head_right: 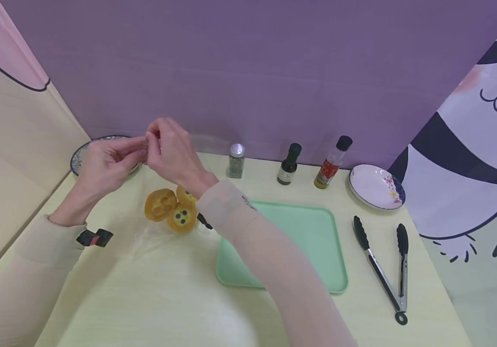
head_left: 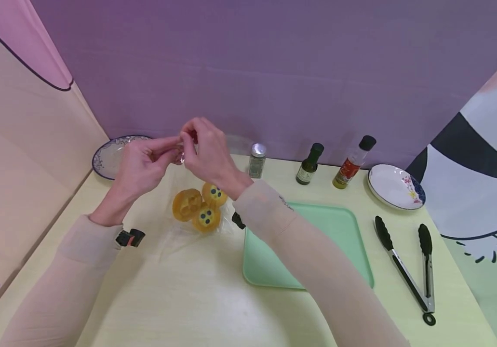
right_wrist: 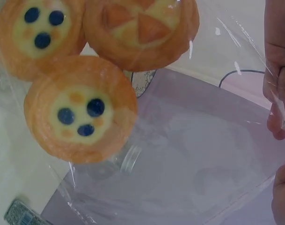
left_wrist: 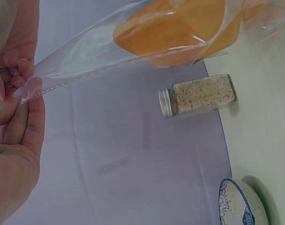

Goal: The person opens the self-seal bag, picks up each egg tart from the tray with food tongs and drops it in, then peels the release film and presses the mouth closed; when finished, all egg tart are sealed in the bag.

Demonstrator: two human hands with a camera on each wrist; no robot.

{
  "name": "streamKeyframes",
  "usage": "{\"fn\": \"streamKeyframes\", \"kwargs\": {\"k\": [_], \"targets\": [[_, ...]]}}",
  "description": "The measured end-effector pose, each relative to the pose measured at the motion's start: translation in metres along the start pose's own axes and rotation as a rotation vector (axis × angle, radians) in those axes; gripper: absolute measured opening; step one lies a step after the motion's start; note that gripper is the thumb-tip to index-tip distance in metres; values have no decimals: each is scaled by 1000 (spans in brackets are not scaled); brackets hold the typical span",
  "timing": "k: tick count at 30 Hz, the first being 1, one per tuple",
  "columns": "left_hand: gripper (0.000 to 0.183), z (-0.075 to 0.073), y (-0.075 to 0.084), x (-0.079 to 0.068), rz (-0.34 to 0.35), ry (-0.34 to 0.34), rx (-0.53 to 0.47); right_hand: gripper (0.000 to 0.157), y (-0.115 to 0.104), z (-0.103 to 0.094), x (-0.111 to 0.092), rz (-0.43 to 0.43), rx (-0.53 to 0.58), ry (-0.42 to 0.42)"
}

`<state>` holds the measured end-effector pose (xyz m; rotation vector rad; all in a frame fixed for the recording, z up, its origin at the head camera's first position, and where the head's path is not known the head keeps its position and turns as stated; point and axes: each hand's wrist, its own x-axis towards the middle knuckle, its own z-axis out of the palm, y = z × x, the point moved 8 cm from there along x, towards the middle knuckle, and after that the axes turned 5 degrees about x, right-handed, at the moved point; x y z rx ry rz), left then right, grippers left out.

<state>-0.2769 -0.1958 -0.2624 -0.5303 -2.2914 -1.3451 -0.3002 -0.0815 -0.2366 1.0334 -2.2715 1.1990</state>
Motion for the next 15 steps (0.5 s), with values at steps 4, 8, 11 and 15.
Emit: {"fn": "streamKeyframes", "kwargs": {"k": [4,8,11,15], "targets": [[28,0,0,0,-11,-1,-7,10,4,2,1,67,24,1],[29,1,0,0,-25,2,-39,10,7,-1,3,87,36,47],[30,3,-1,0,-32,-7,-88,9,11,-5,4,117,71,77],[30,1,-3,-1,-48,-23,-138,10,19,-11,6,199,161,125]]}}
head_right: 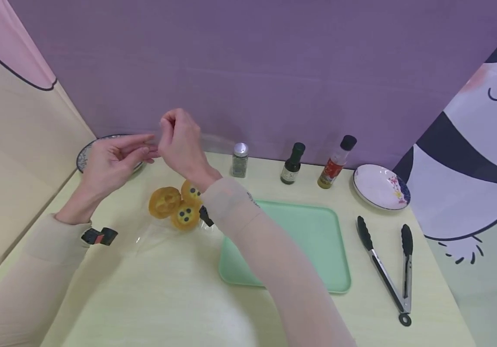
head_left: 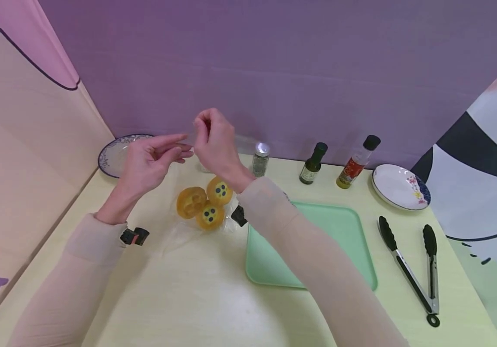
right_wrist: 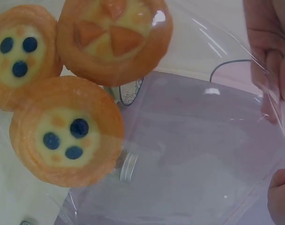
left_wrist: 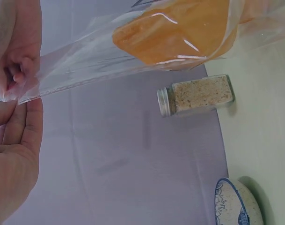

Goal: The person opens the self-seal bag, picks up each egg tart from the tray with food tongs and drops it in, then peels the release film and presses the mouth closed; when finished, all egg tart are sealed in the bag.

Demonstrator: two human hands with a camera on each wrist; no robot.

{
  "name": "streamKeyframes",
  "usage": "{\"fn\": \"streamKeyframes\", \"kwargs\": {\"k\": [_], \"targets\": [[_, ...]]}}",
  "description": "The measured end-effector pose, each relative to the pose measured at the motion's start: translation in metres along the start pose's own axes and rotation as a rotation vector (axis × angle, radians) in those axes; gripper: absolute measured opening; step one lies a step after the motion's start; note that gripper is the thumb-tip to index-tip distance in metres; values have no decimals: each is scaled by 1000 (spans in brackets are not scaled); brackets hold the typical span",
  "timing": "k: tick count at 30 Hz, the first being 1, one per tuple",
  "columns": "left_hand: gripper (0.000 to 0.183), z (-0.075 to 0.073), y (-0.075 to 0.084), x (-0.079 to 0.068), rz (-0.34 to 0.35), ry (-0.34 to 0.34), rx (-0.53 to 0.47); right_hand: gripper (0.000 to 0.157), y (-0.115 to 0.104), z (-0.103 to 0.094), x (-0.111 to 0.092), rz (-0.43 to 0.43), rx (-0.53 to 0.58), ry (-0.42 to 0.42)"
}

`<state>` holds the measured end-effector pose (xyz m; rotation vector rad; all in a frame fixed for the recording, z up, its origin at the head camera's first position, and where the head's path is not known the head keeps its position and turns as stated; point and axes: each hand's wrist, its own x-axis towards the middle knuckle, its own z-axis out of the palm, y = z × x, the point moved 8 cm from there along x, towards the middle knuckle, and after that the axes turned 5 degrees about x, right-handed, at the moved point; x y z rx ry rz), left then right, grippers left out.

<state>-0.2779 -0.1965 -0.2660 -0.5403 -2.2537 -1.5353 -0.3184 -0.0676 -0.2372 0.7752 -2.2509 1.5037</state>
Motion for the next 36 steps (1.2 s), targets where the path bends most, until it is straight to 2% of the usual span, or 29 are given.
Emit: {"fn": "streamKeyframes", "kwargs": {"k": [6,9,12,16,25,30,36], "targets": [[30,-6,-5,-2,-13,22,-54,12,16,-30,0,128,144,161],[29,-8,-7,-2,-18,32,-48,12,22,-44,-4,143,193,207],[28,-9,-9,-2,-18,39,3,13,27,-58,-7,139,223,219],[26,-12,-14,-2,-26,43,11,14,35,-83,-8,135,285,244],[23,-20,-18,-6,-68,62,-36,11,62,-164,-19,267,397,363],[23,-22,-20,-5,-87,69,-76,10,82,-210,-30,325,565,455],[24,-25,-23,-6,-92,68,-113,12,101,-248,-48,412,792,518]]}}
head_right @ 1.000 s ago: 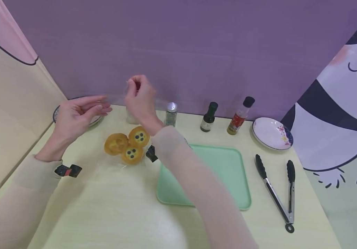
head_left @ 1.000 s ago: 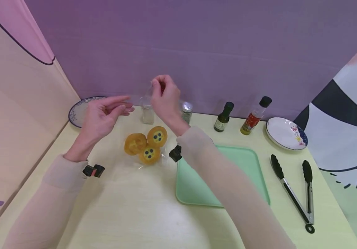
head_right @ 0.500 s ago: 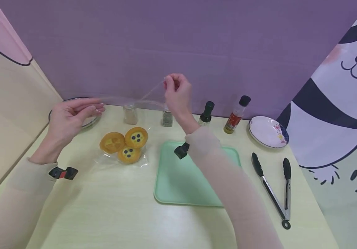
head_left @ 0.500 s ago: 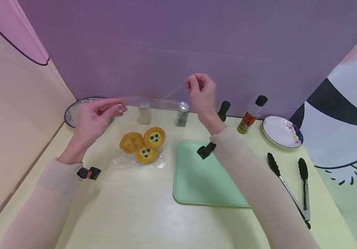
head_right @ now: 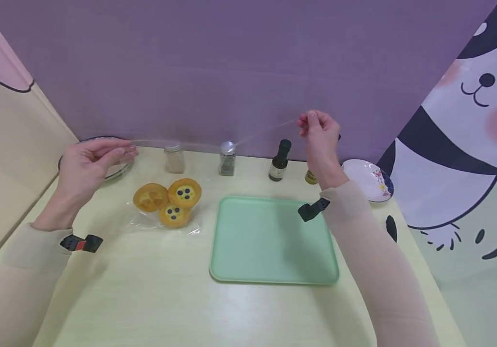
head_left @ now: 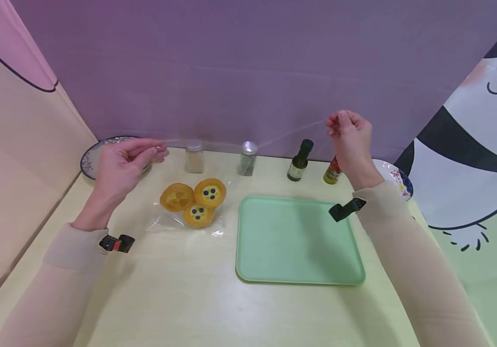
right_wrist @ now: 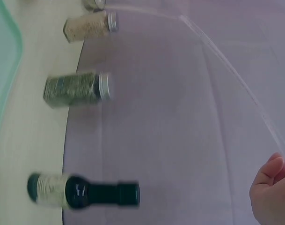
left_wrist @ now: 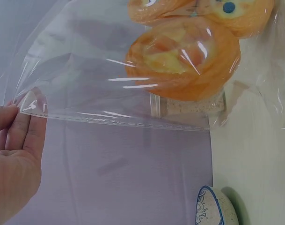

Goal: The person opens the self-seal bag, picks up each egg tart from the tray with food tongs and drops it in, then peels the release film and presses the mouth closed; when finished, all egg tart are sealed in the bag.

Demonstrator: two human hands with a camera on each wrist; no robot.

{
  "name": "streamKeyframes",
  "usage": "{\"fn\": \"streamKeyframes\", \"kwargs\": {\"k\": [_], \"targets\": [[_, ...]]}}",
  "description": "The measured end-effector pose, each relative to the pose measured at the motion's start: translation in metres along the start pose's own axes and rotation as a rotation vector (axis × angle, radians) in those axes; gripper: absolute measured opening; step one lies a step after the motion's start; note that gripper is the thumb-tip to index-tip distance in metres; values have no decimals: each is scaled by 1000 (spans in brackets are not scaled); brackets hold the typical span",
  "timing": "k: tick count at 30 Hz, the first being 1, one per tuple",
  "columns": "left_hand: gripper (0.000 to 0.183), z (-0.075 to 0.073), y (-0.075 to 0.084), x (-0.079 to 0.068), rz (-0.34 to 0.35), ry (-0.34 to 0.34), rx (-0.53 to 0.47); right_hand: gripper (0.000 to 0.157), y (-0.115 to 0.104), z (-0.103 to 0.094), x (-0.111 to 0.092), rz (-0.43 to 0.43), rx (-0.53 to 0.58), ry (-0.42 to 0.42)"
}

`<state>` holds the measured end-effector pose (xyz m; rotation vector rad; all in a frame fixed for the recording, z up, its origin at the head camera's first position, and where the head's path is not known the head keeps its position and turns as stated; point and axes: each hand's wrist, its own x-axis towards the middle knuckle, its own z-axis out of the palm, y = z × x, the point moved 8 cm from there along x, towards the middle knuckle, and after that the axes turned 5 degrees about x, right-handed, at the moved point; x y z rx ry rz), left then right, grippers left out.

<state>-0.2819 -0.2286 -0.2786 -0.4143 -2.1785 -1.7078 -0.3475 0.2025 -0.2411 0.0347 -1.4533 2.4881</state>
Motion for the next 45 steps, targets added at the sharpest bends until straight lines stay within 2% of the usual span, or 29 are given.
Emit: {"fn": "streamKeyframes", "kwargs": {"k": [3,6,11,16,19,24,27,30,32,34,37,39,42,45], "targets": [[23,0,1,0,9,-6,-21,13,-13,-23,-2,19,42,22],[23,2,-1,1,3,-8,-29,15,-31,-47,-5,-9,41,29],[24,3,-6,2,-37,7,-7,14,-64,-99,-18,-105,-103,73],[25,3,-9,1,-58,10,42,14,-94,-160,-36,-106,-357,193],[25,4,-9,1,-59,4,55,18,-111,-189,-44,-100,-613,253],[26,3,-8,1,-69,-4,90,15,-131,-222,-55,-130,-1141,331],[26,3,-8,2,-64,-7,96,16,-139,-232,-61,-149,-1318,350],[26,6,-8,3,-51,-9,88,28,-140,-235,-64,-112,-1489,294],[26,5,-8,4,-42,-4,100,35,-132,-231,-64,-86,-1606,185],[25,5,-8,4,-38,2,116,35,-118,-229,-63,-63,-1675,56],[26,6,-8,4,-43,1,144,27,-86,-229,-62,-63,-1725,-124],[27,7,-9,5,-53,-9,163,22,-61,-231,-61,-72,-1736,-212],[27,8,-9,5,-60,-22,165,16,-27,-236,-60,-92,-1754,-309],[26,9,-7,6,-54,-26,137,14,-2,-242,-57,-75,-1753,-359]]}}
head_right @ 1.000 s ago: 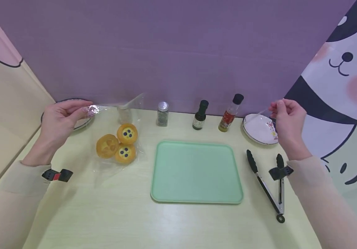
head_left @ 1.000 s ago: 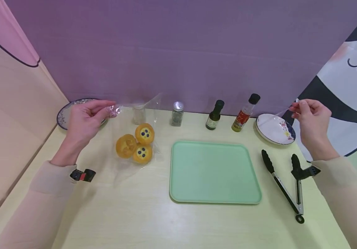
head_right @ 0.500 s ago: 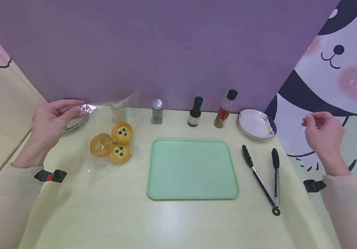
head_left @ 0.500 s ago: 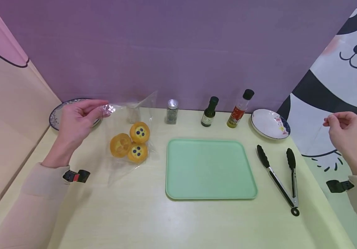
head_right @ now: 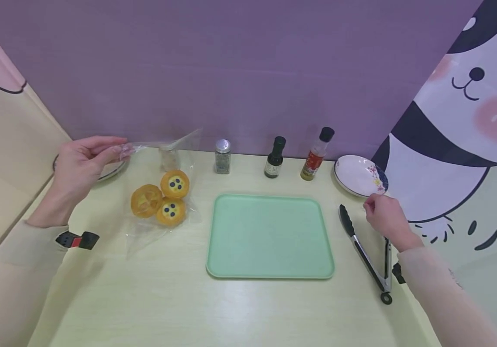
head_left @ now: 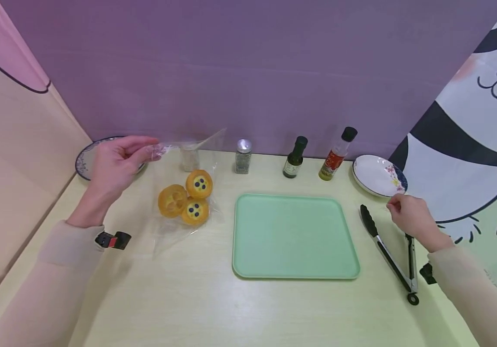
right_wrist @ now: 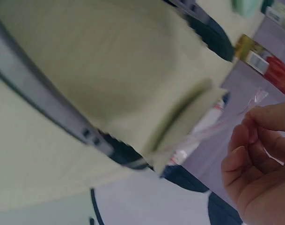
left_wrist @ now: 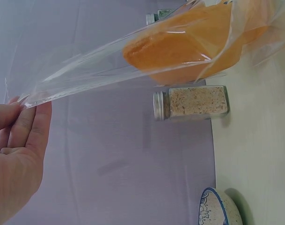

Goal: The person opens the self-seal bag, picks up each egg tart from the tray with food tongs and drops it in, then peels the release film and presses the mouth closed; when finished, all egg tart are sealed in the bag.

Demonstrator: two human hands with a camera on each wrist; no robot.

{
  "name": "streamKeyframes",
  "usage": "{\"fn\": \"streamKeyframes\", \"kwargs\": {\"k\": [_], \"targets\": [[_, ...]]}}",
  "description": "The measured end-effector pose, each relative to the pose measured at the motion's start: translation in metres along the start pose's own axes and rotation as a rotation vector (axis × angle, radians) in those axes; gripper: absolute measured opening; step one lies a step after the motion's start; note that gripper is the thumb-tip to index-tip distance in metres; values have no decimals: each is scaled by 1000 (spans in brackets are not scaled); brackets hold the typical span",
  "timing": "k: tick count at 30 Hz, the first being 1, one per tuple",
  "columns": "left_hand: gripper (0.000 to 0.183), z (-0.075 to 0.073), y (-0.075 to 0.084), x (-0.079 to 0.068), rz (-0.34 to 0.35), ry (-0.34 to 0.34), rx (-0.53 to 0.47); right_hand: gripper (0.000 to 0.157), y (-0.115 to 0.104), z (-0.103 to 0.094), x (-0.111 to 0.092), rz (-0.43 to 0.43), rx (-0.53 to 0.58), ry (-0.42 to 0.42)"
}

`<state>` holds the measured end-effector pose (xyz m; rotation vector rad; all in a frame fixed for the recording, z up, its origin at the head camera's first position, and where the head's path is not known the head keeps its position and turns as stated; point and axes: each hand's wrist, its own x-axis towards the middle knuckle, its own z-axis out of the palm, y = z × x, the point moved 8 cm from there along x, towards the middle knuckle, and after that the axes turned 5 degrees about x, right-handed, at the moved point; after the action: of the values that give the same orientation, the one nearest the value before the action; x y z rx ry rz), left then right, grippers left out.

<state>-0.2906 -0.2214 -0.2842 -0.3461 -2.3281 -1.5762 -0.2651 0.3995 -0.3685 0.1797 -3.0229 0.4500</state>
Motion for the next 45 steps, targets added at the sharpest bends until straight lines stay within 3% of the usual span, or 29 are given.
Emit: {"fn": "streamKeyframes", "kwargs": {"k": [9,13,17,21,25,31,39,45], "targets": [[26,2,3,2,-4,-16,1,19,6,31,18,6,78,-81],[27,2,3,2,-2,-19,3,25,1,32,25,36,93,-109],[26,2,3,1,11,-12,10,27,-16,23,34,52,49,-83],[25,1,4,1,23,-7,3,26,-52,14,47,4,15,-10],[26,2,4,0,13,-9,2,28,-105,15,64,-96,70,22],[26,2,2,-3,1,-10,30,40,-181,37,90,-166,191,-90],[26,-2,6,-6,2,3,45,47,-262,70,127,-129,542,-163],[25,2,12,-5,17,-12,48,48,-304,89,145,-133,863,-180]]}}
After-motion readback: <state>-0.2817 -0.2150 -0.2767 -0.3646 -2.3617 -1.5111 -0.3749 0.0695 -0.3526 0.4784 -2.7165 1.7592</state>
